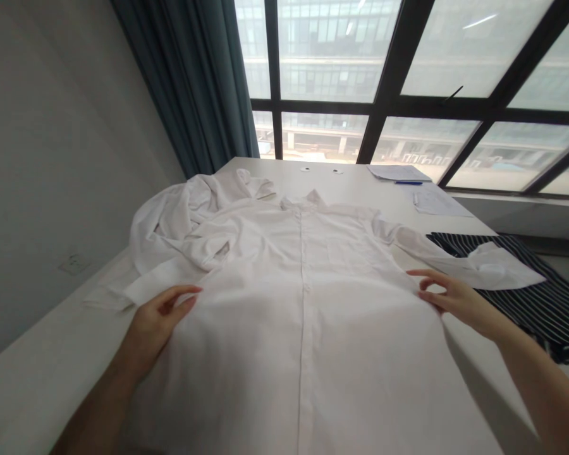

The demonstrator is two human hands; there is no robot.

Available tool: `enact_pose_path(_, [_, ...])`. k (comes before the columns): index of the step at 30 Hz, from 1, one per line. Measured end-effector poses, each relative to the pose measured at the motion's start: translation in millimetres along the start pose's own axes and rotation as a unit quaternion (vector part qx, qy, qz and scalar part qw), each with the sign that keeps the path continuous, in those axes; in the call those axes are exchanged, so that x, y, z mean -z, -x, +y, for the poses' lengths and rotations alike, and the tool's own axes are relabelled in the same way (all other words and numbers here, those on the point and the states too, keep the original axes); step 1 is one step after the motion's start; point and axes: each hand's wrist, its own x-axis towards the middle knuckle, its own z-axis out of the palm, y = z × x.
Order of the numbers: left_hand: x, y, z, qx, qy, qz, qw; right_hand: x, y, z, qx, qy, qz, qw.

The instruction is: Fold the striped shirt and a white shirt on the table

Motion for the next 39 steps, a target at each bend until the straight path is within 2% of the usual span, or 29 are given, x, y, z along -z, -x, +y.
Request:
enact_pose_path(2, [-1.7, -3.0, -6.5, -0.062, -0.071, -0.016, 0.995, 2.7, 1.9, 0.5, -0.038, -0.007, -0.016, 0.999])
enact_pose_path(4, [-4.6, -4.1, -11.3, -0.112, -0.093, -0.044, 0.988, 2.5, 4.6, 0.9, -0.072, -0.023, -0.05, 0.996])
enact_pose_path(7, [-9.5, -3.6, -15.6, -0.138, -0.114, -0.062, 0.982, -0.2, 8.7, 5.0, -0.096, -0.024, -0.117, 0.988])
enact_pose_path(12, [-17.4, -2.2, -16.7, -0.143, -0.111, -0.069, 0.981, -2.8, 23.7, 18.9, -0.04, 0.011, -0.21, 0.977])
enact_pose_path(16, [-22.1, -2.1, -17.1, -0.167, -0.101, -0.058, 0.979, -5.9, 45.9, 26.6, -0.033, 0.027, -0.246, 0.968])
enact_pose_path(21, [-21.5, -6.1, -23.3, -0.169, -0.104, -0.038, 0.979, -8.5, 61.7, 38.4, -0.053, 0.027, -0.219, 0.974])
enact_pose_path(30, [-19.4, -8.4, -26.7, -0.197, -0.134, -0.014, 0.971, -9.7, 62.5, 44.2, -0.054, 0.026, -0.194, 0.979])
enact_pose_path(39, [-22.4, -5.5, -25.4, -0.226, -0.155, -0.009, 0.962, -25.9, 54.5, 28.3, 0.012, 0.07, -0.01, 0.997])
